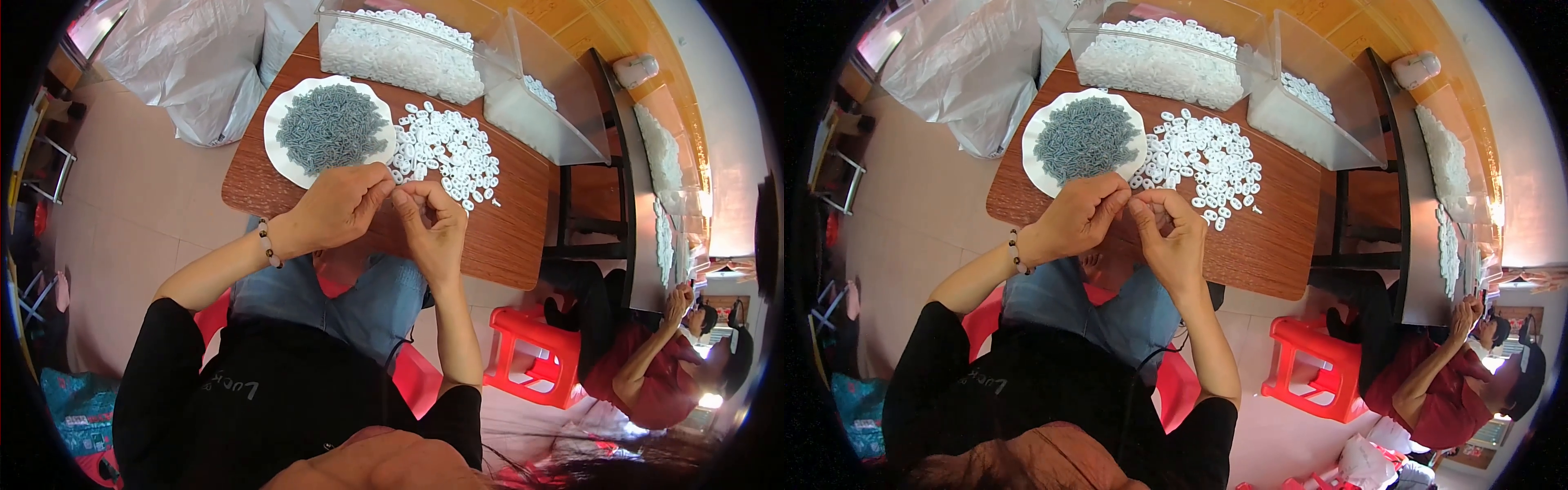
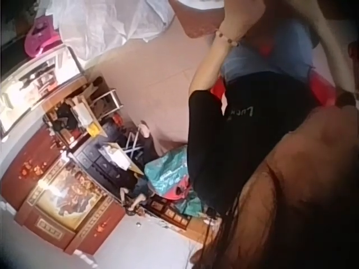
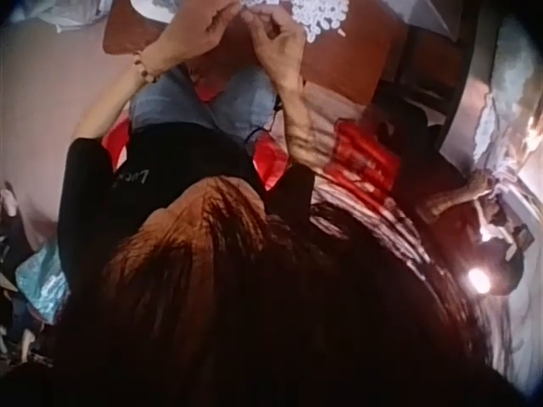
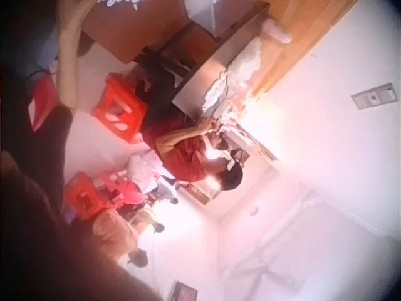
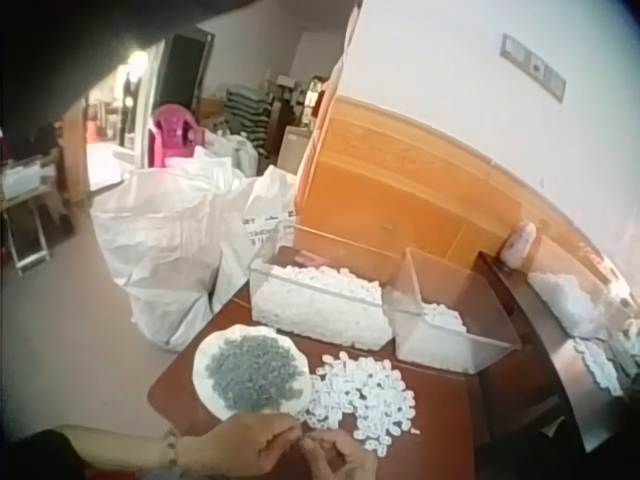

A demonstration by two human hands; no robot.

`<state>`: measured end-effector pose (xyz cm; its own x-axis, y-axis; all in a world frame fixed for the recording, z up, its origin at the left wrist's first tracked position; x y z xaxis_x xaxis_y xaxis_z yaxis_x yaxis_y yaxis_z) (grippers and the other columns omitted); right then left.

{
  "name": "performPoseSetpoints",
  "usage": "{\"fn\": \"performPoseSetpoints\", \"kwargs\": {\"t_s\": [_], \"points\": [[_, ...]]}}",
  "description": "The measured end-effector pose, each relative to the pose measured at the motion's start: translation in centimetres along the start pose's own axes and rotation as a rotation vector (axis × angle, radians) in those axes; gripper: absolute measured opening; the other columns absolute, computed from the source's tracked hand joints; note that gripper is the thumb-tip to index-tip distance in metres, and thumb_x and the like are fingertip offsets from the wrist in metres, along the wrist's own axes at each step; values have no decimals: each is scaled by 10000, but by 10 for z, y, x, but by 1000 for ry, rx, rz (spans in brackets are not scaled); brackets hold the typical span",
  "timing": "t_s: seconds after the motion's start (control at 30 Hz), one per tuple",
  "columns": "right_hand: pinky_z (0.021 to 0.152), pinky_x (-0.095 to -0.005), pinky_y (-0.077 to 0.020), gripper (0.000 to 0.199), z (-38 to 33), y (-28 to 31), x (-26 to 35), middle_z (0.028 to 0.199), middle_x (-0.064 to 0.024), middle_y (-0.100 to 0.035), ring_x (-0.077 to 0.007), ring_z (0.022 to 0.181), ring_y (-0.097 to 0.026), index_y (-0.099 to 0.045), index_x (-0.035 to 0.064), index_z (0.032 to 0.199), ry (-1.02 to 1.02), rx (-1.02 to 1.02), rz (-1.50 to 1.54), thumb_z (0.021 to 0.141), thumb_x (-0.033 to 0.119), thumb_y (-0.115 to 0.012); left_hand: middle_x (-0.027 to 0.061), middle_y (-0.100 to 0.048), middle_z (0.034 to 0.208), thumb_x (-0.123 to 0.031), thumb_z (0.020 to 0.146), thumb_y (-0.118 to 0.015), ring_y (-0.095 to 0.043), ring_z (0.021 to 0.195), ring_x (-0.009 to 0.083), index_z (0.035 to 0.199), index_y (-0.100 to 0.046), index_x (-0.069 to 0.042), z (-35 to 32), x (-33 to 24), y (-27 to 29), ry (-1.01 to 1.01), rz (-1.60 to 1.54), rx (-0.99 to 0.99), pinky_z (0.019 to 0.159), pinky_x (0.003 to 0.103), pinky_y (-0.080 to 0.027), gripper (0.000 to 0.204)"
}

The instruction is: Assembling small grey plastic inserts into white plastic rings by hand.

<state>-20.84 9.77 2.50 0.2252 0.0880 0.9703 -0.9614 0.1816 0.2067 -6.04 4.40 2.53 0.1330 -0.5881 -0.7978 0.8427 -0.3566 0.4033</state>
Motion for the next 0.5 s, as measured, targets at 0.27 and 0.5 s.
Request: {"fn": "performPoseSetpoints", "kwargs": {"t_s": [0.27,0.5], "points": [[626,-224,-422,46,3,-8,12,748,-42,-609,-82,667,-515,-620,-4,864,444,-59,-345,860,36,-641,-3,-514,596,-187,983,-441,-462,531,59,734,-514,-18,-8,11,-7,627,-783,127,469,243,-364,310],[590,-217,-400,58,18,-20,14,722,-16,-588,-67,633,-497,-613,1,852,197,82,-314,852,59,-621,30,-522,581,-205,987,-455,-481,522,93,763,-520,-16,-14,16,3,408,-347,34,483,265,-369,300]]}}
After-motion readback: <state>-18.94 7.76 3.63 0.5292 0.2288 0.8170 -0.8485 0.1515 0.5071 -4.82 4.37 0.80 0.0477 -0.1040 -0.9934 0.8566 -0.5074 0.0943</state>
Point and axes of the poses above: each hand's wrist, its own z-axis towards the middle knuckle, its own y-axis out of the back of the hand, x = y × z, the point moved 3 cm from there along z, towards the middle knuckle
